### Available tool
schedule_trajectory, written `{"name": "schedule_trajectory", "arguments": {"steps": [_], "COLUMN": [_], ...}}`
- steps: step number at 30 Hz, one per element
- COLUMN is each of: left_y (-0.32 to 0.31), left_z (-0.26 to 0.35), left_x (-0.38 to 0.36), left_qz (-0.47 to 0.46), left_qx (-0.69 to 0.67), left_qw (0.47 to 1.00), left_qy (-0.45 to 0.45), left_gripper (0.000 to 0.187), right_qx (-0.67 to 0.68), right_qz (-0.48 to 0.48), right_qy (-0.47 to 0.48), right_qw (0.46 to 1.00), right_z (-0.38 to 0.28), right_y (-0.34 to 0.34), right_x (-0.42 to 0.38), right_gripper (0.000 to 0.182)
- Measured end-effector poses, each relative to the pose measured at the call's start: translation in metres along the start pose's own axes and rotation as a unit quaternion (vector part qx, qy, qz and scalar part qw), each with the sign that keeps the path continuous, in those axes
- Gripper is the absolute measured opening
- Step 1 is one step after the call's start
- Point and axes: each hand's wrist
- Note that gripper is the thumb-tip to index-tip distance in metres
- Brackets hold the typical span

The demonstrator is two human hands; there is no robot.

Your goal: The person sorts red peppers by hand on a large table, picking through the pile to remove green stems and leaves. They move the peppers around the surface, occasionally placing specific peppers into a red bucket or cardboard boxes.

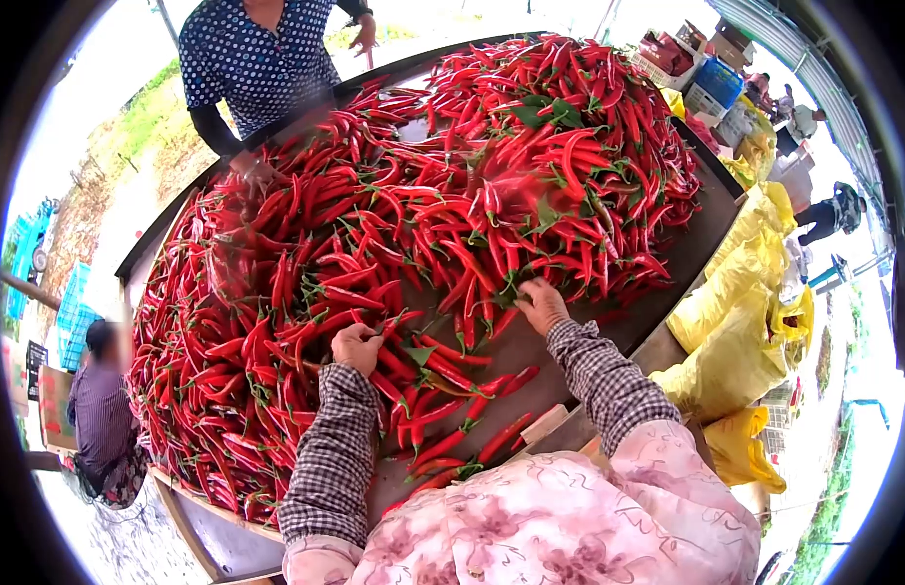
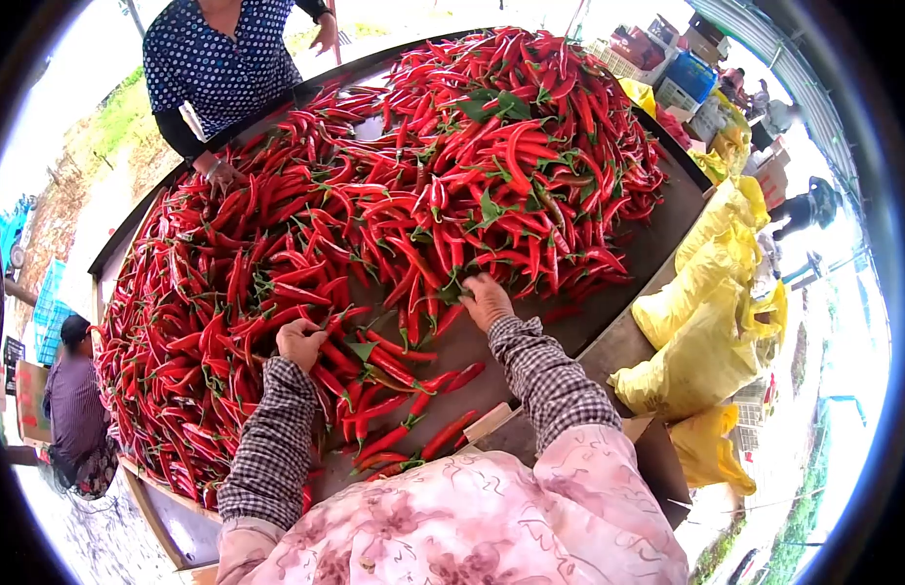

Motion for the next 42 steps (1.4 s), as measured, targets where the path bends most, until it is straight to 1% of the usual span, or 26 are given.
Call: {"name": "schedule_trajectory", "arguments": {"steps": [4, 6, 7, 8, 9, 10, 12, 13, 14, 16, 18, 20, 22, 24, 26, 28, 29, 30, 32, 33, 34, 36, 37, 40, 41, 42], "left_y": [0.001, 0.005, 0.006, 0.003, -0.001, -0.008, -0.04, -0.049, -0.079, -0.077, -0.076, -0.069, -0.058, -0.06, -0.061, -0.077, -0.082, -0.084, -0.091, -0.081, -0.087, -0.095, -0.096, -0.095, -0.096, -0.083], "left_z": [-0.013, -0.01, -0.003, 0.005, 0.015, 0.022, 0.005, 0.01, -0.017, -0.011, -0.01, -0.001, 0.015, 0.022, 0.032, 0.01, 0.001, 0.002, 0.017, 0.053, 0.04, 0.017, 0.028, 0.005, 0.0, 0.02], "left_x": [-0.007, -0.016, -0.023, -0.03, -0.04, -0.048, -0.047, -0.055, -0.048, -0.055, -0.062, -0.07, -0.079, -0.084, -0.093, -0.093, -0.094, -0.097, -0.106, -0.115, -0.115, -0.112, -0.115, -0.112, -0.11, -0.114], "left_qz": [0.077, 0.145, 0.17, 0.195, 0.163, 0.13, 0.032, -0.025, -0.009, -0.13, -0.119, -0.109, -0.044, -0.064, -0.132, -0.167, -0.199, -0.198, -0.214, -0.24, -0.242, -0.349, -0.234, -0.213, -0.141, -0.051], "left_qx": [-0.187, -0.196, -0.199, -0.203, -0.219, -0.236, -0.156, -0.081, -0.134, 0.061, 0.088, 0.118, -0.028, -0.428, -0.561, -0.593, -0.62, -0.619, -0.726, -0.737, -0.736, -0.745, -0.663, -0.692, -0.705, -0.702], "left_qw": [0.979, 0.969, 0.963, 0.956, 0.958, 0.958, 0.956, 0.964, 0.962, 0.968, 0.961, 0.953, 0.992, 0.902, 0.811, 0.771, 0.727, 0.727, 0.577, 0.548, 0.546, 0.475, 0.596, 0.592, 0.62, 0.614], "left_qy": [0.022, -0.049, -0.065, -0.081, -0.087, -0.096, -0.248, -0.253, -0.239, -0.205, -0.232, -0.258, -0.114, -0.011, 0.098, 0.16, 0.219, 0.222, 0.308, 0.316, 0.317, 0.311, 0.388, 0.354, 0.315, 0.359], "left_gripper": [0.011, 0.008, 0.007, 0.006, 0.006, 0.005, 0.011, 0.017, 0.018, 0.017, 0.016, 0.016, 0.014, 0.023, 0.032, 0.028, 0.026, 0.026, 0.037, 0.05, 0.05, 0.045, 0.036, 0.027, 0.022, 0.018], "right_qx": [0.039, 0.061, 0.063, 0.077, 0.09, 0.086, 0.138, 0.102, 0.092, 0.052, 0.133, 0.052, 0.009, 0.138, 0.154, 0.231, 0.213, 0.196, 0.169, 0.166, 0.165, 0.199, 0.159, 0.206, 0.267, 0.175], "right_qz": [-0.052, -0.056, -0.06, -0.141, -0.219, -0.218, -0.082, -0.023, 0.023, 0.158, 0.163, 0.21, 0.199, 0.138, 0.044, 0.066, 0.046, 0.024, 0.004, -0.052, -0.052, -0.105, -0.162, -0.126, -0.149, -0.027], "right_qy": [0.007, 0.147, 0.15, 0.162, 0.173, 0.173, 0.244, 0.238, 0.193, 0.136, 0.032, 0.0, 0.05, 0.051, 0.094, 0.19, 0.224, 0.257, 0.322, 0.323, 0.321, 0.361, 0.39, 0.476, 0.405, 0.399], "right_qw": [0.998, 0.986, 0.985, 0.974, 0.956, 0.957, 0.957, 0.966, 0.977, 0.977, 0.977, 0.976, 0.979, 0.979, 0.983, 0.952, 0.95, 0.946, 0.931, 0.93, 0.931, 0.905, 0.892, 0.845, 0.862, 0.9], "right_z": [0.004, 0.003, 0.0, -0.002, -0.005, -0.01, -0.017, -0.016, -0.023, -0.015, -0.008, -0.006, 0.002, -0.028, -0.057, -0.08, -0.091, -0.101, -0.11, -0.115, -0.116, -0.115, -0.11, -0.102, -0.095, -0.084], "right_y": [-0.019, -0.026, -0.026, -0.023, -0.017, -0.01, 0.006, 0.017, 0.038, 0.055, 0.074, 0.072, 0.052, 0.034, 0.017, -0.013, -0.019, -0.02, -0.022, -0.016, -0.013, -0.01, -0.01, 0.018, 0.029, 0.05], "right_x": [-0.018, -0.039, -0.049, -0.06, -0.068, -0.071, -0.07, -0.055, -0.039, 0.006, 0.049, 0.066, 0.076, 0.04, -0.001, -0.033, -0.046, -0.058, -0.076, -0.085, -0.09, -0.096, -0.094, -0.087, -0.078, -0.062], "right_gripper": [0.019, 0.014, 0.014, 0.013, 0.012, 0.012, 0.011, 0.011, 0.01, 0.007, 0.007, 0.008, 0.009, 0.009, 0.011, 0.01, 0.01, 0.011, 0.014, 0.017, 0.017, 0.021, 0.025, 0.022, 0.021, 0.025]}}
Point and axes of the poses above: each hand's wrist, its own x-axis towards the middle knuckle, its own y-axis out of the back of the hand, z = x × y, and after that the axes turned 10 degrees about -x, right-handed
